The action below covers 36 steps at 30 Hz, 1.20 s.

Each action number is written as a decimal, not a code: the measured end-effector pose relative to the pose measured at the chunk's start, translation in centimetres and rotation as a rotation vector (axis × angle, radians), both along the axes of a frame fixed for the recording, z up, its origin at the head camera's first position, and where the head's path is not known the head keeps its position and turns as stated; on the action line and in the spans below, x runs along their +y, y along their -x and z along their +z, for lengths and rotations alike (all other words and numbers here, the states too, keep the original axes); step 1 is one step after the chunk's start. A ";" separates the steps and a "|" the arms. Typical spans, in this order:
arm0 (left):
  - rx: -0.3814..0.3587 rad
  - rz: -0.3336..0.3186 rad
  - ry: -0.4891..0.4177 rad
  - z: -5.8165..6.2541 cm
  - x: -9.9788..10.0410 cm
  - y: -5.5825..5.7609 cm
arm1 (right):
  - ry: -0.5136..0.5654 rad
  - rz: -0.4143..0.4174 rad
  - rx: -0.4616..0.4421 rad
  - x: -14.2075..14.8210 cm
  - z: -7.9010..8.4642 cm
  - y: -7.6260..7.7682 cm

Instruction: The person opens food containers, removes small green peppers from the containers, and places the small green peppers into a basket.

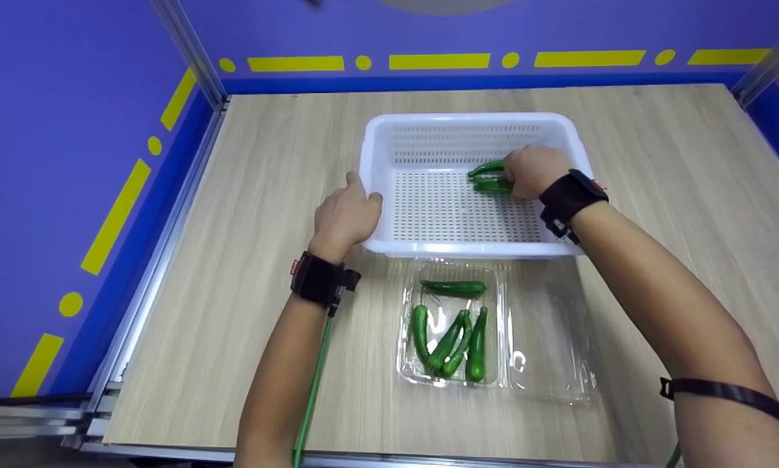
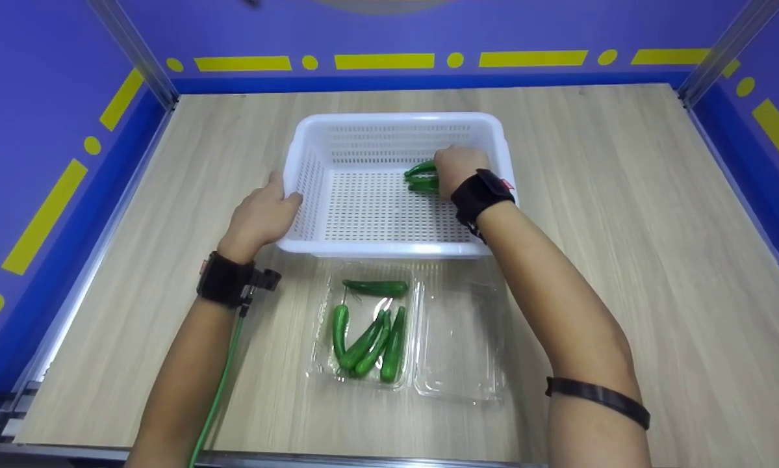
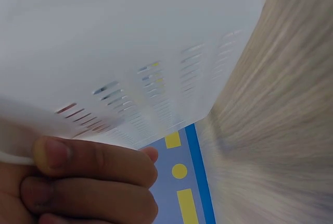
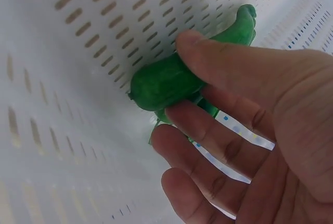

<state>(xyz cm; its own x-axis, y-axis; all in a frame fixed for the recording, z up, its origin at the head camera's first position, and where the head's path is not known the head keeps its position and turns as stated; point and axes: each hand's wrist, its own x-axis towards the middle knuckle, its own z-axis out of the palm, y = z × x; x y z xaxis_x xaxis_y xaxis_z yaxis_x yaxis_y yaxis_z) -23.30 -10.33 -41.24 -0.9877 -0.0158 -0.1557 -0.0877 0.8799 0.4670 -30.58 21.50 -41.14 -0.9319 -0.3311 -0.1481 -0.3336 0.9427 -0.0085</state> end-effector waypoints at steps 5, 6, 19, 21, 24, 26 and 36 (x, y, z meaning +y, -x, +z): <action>0.006 -0.015 -0.012 0.0 0.1 0.0 | 0.086 -0.029 -0.035 0.7 0.9 -0.1; 0.007 -0.016 -0.014 0.0 0.1 0.0 | 0.105 -0.041 -0.045 0.8 1.2 -0.2; 0.001 -0.003 -0.004 0.1 0.4 0.1 | 0.252 -0.076 -0.060 2.2 2.6 -0.6; -0.001 -0.006 -0.005 0.1 0.4 0.0 | 0.297 -0.073 -0.057 2.3 2.8 -0.9; -0.004 -0.004 -0.006 0.1 0.4 0.0 | 0.365 -0.075 -0.045 2.2 3.2 -1.4; -0.005 -0.002 -0.008 0.1 0.4 0.0 | 0.407 -0.076 -0.036 2.1 3.4 -1.8; 0.016 -0.012 -0.009 0.0 0.0 -0.2 | 0.621 -0.074 -0.029 1.7 5.6 -3.4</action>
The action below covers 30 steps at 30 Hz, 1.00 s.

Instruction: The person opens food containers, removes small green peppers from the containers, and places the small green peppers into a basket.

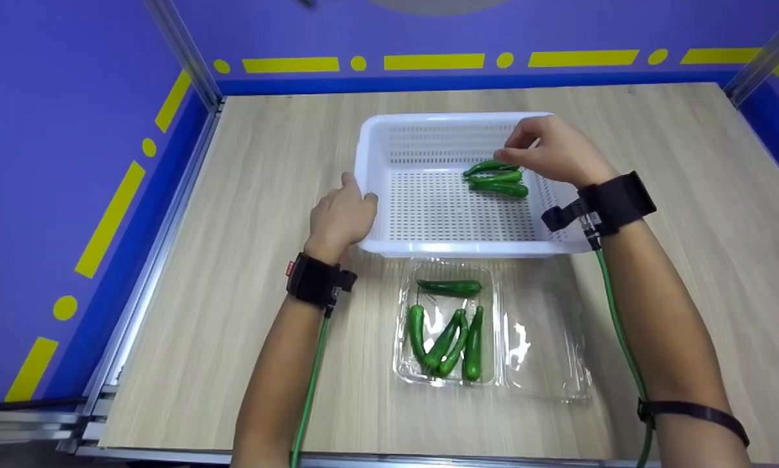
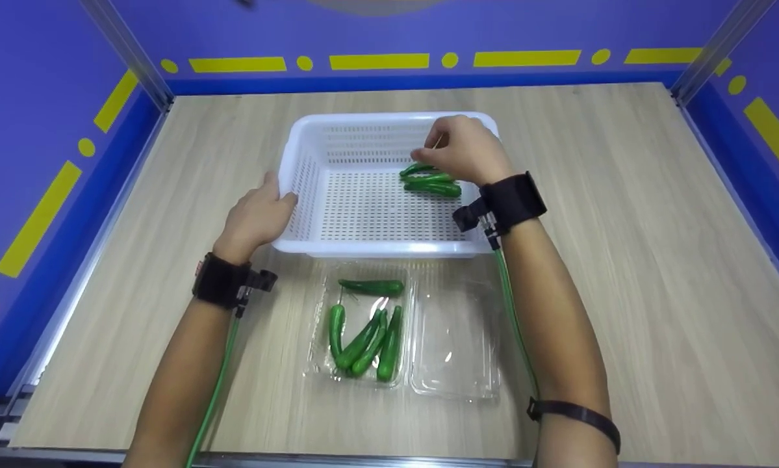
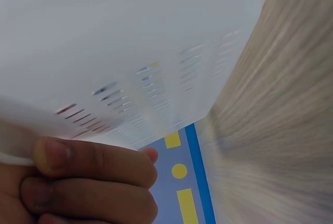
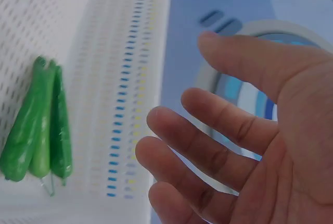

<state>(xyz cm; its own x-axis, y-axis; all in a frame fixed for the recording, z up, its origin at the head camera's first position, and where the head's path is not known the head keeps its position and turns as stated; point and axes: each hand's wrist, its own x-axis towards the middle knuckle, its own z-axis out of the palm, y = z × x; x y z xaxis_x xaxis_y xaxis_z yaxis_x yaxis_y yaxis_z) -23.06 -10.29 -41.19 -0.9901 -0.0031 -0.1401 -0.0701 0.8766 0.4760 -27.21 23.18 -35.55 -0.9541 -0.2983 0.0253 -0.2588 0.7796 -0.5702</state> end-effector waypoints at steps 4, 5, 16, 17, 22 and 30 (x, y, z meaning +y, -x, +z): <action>0.001 0.013 0.005 0.0 -0.1 0.0 | 0.034 -0.018 0.015 -0.2 0.6 -0.8; 0.000 0.014 0.006 0.0 -0.1 0.0 | 0.039 -0.023 0.017 -0.3 0.7 -1.0; -0.015 0.017 -0.004 -0.1 -0.2 0.2 | 0.082 -0.057 0.039 -0.6 1.4 -3.2; -0.015 0.018 -0.004 -0.1 -0.2 0.2 | 0.085 -0.054 0.045 -0.7 1.5 -3.4; -0.008 0.026 -0.004 -0.1 -0.5 0.1 | 0.109 -0.034 0.083 -1.3 1.9 -4.6; -0.002 0.001 -0.004 -0.1 -0.2 0.2 | 0.109 0.011 0.133 -2.5 1.4 -7.2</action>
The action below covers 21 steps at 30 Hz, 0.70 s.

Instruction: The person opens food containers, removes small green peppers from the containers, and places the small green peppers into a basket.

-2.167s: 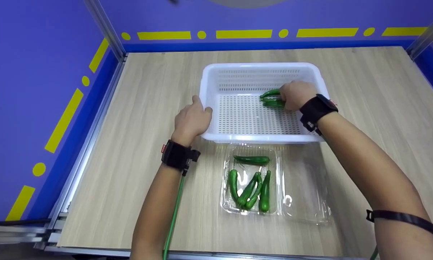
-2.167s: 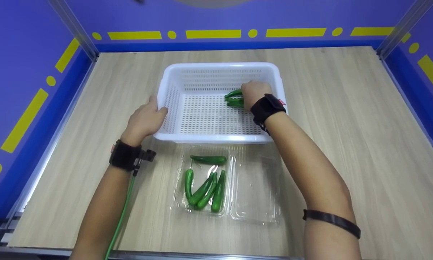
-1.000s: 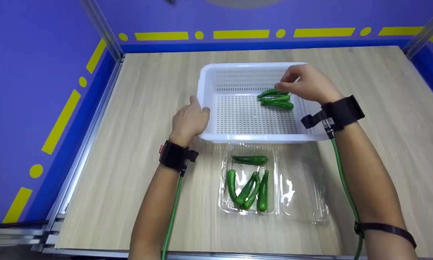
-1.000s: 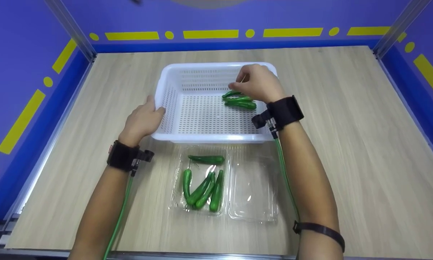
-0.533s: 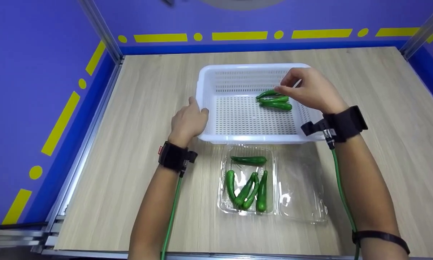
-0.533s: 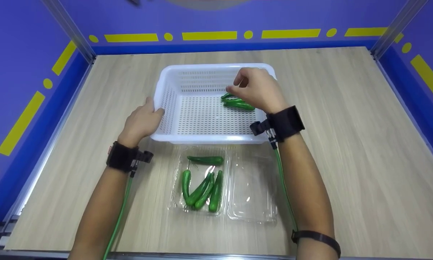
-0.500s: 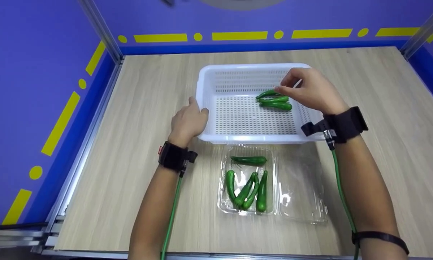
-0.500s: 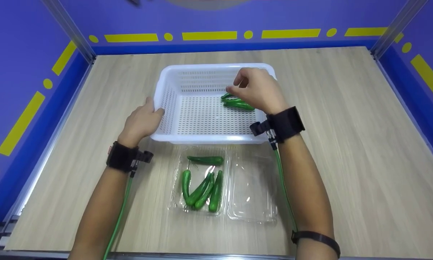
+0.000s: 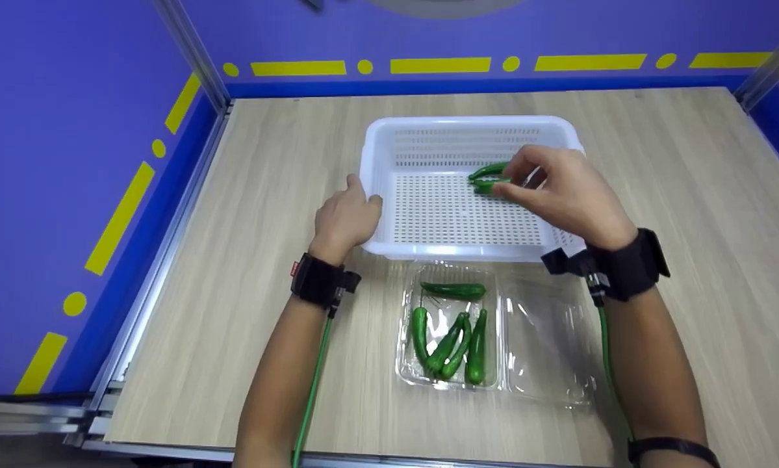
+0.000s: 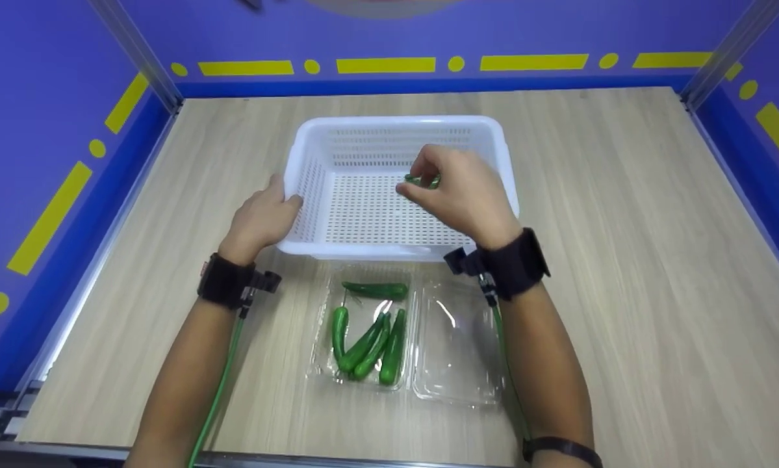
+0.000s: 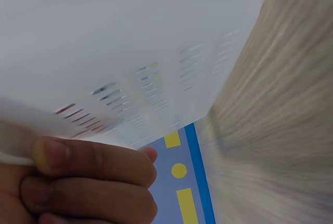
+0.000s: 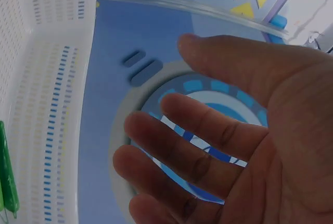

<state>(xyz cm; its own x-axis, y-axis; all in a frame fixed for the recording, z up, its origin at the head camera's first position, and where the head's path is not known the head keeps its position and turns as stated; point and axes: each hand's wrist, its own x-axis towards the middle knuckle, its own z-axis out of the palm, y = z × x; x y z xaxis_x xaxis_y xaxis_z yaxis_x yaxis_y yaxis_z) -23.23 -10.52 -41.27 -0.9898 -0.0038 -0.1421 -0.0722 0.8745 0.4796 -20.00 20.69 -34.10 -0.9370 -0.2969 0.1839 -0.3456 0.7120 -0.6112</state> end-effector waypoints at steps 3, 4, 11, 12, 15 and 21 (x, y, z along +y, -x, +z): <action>-0.003 -0.001 0.000 0.1 0.2 0.1 | -0.018 0.030 0.019 -0.6 -0.1 -1.0; -0.001 0.002 0.001 0.1 0.2 0.1 | -0.021 0.044 0.030 -0.8 -0.1 -1.2; 0.010 0.012 0.006 0.5 0.1 0.3 | -0.067 0.088 0.093 -1.6 0.6 -2.6; 0.008 0.011 0.004 0.5 0.1 0.3 | -0.074 0.086 0.093 -1.6 0.6 -2.7; 0.006 0.012 0.005 0.5 0.0 0.3 | -0.082 0.081 0.092 -1.6 0.8 -3.0; 0.008 0.018 0.001 0.5 0.0 0.2 | -0.092 0.071 0.093 -1.3 0.7 -3.2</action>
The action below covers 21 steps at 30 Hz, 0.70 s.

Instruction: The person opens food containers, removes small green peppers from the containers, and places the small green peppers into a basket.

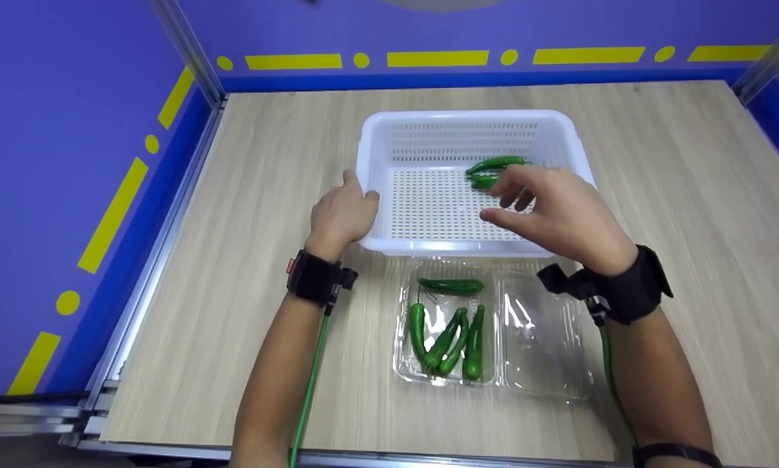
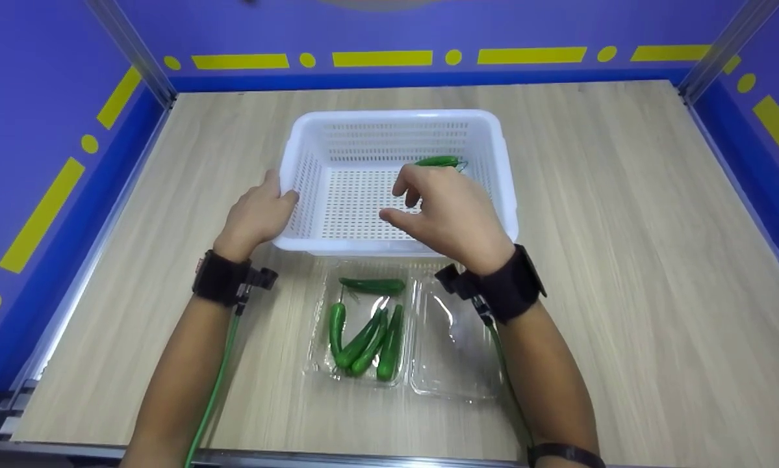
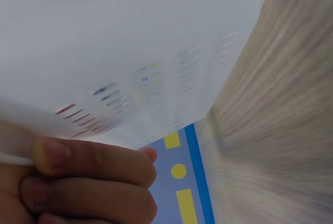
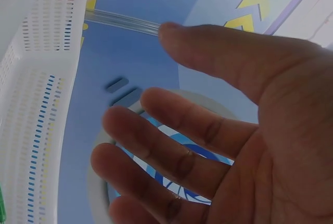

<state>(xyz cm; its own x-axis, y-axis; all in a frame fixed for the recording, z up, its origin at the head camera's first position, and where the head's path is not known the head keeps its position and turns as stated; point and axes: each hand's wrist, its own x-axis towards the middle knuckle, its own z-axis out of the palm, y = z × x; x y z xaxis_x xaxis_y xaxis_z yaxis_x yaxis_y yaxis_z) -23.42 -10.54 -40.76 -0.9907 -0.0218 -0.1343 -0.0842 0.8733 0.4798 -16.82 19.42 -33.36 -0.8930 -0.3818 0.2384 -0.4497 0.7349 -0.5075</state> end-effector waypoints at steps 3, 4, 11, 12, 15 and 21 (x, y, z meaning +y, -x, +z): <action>0.000 -0.004 -0.003 0.1 0.0 0.0 | -0.016 0.010 0.006 0.1 -0.2 0.0; 0.001 -0.006 -0.003 0.1 0.0 0.0 | -0.020 0.017 0.008 0.2 -0.3 -0.1; 0.006 -0.009 0.000 0.1 0.0 0.0 | -0.113 0.186 -0.007 -0.2 -0.6 -0.6; 0.007 -0.008 -0.001 0.1 0.0 0.0 | -0.127 0.217 -0.025 -0.4 -0.5 -0.7; 0.010 -0.006 0.001 0.2 0.1 0.0 | -0.164 0.291 -0.069 -0.7 -0.4 -0.9; 0.004 -0.002 -0.002 0.2 0.1 -0.1 | -0.220 0.346 -0.140 -1.4 -0.5 -1.7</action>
<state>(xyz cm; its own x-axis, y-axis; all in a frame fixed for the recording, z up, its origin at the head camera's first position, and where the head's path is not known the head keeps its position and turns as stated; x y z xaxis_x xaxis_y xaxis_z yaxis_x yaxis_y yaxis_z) -23.34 -10.43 -40.58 -0.9912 -0.0198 -0.1308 -0.0810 0.8724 0.4820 -15.13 17.97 -33.87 -0.7216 -0.6923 0.0039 -0.6265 0.6507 -0.4291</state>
